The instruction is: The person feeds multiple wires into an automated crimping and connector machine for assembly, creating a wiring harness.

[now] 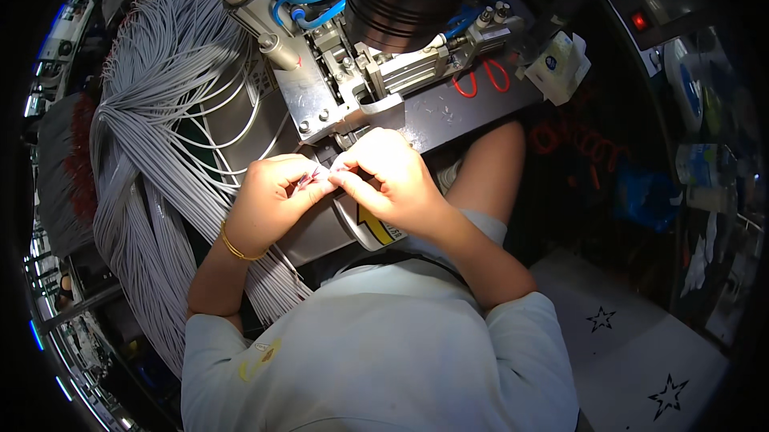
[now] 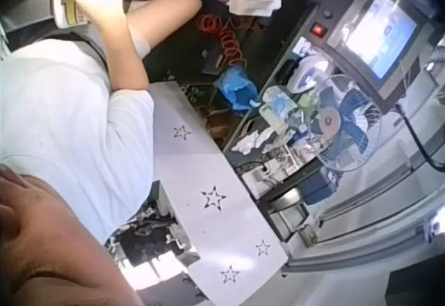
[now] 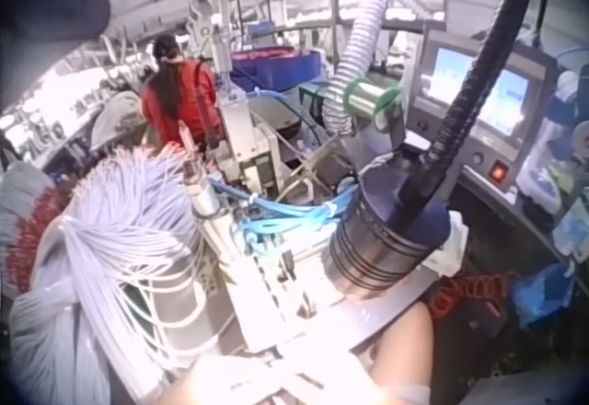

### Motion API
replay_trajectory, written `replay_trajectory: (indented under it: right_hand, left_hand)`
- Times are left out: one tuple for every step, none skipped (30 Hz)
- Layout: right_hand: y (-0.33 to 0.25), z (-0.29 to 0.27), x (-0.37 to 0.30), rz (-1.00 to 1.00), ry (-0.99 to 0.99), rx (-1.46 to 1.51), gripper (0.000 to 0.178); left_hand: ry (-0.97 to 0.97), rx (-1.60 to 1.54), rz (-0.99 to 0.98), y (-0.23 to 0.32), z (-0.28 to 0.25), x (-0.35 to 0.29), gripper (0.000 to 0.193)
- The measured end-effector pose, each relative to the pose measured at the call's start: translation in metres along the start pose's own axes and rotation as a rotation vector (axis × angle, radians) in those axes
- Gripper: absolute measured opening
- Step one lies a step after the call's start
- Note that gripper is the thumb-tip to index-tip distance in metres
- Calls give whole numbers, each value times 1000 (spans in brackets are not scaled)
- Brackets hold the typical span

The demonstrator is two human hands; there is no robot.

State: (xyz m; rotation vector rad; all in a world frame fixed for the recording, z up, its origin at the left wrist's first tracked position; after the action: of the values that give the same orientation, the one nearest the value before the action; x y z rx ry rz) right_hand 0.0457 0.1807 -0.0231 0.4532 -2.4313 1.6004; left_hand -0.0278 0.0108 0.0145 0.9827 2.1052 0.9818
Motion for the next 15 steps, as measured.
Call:
replay_trajectory:
  right_hand:
    - [-1, 1, -1, 23, 7, 16, 11]
    - [-3, 1, -1, 45, 15, 32, 10]
    - [-4, 1, -1, 45, 14, 33, 10]
    - [-6, 1, 0, 60, 20, 54, 10]
    - [-7, 1, 0, 77, 28, 73, 9]
    - [-8, 1, 1, 92, 36, 92, 8]
    - [-8, 3, 0, 92, 38, 91, 8]
    - [-4, 7, -1, 174, 62, 264, 8]
    - [-1, 10, -2, 255, 86, 437, 8]
    - [2, 12, -3, 336, 108, 611, 7]
    - [1, 10, -3, 335, 109, 611, 7]
    - [-4, 5, -2, 283, 85, 476, 7]
    - [-9, 0, -1, 232, 60, 341, 6]
    - [-12, -3, 0, 181, 36, 206, 6]
    - [-11, -5, 0, 183, 39, 206, 6]
  left_hand:
    - [29, 104, -1, 3, -1, -1, 18]
    - [59, 208, -1, 4, -1, -2, 18]
    - [59, 209, -2, 4, 1, -2, 18]
    - [89, 197, -16, 3, 4, -2, 18]
    - [118, 186, -26, 2, 7, -1, 18]
    - [147, 175, -37, 1, 8, -1, 19]
    - [146, 176, -36, 3, 8, 0, 19]
    - [119, -36, -89, 3, 9, 0, 18]
    - [90, -249, -141, 3, 10, 0, 17]
    - [62, -462, -194, 2, 12, 0, 17]
    - [61, -461, -193, 1, 11, 1, 17]
    - [7, -468, -177, 0, 9, 1, 16]
    - [-48, -474, -161, -1, 7, 2, 15]
    - [-103, -480, -145, -1, 8, 2, 15]
    - [-106, -480, -145, -1, 8, 3, 15]
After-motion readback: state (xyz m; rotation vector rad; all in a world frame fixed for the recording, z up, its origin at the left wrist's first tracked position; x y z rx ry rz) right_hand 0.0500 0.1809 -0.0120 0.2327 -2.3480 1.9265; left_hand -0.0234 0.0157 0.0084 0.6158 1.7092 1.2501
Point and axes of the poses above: each hand's wrist, its own x-axis towards the middle knuckle, its own z-axis out of the palm, y = z × x, the point moved 2 cm from there along x, towards the middle knuckle, and after that the axes turned 10 degrees about -y, right-handed, at the moved point
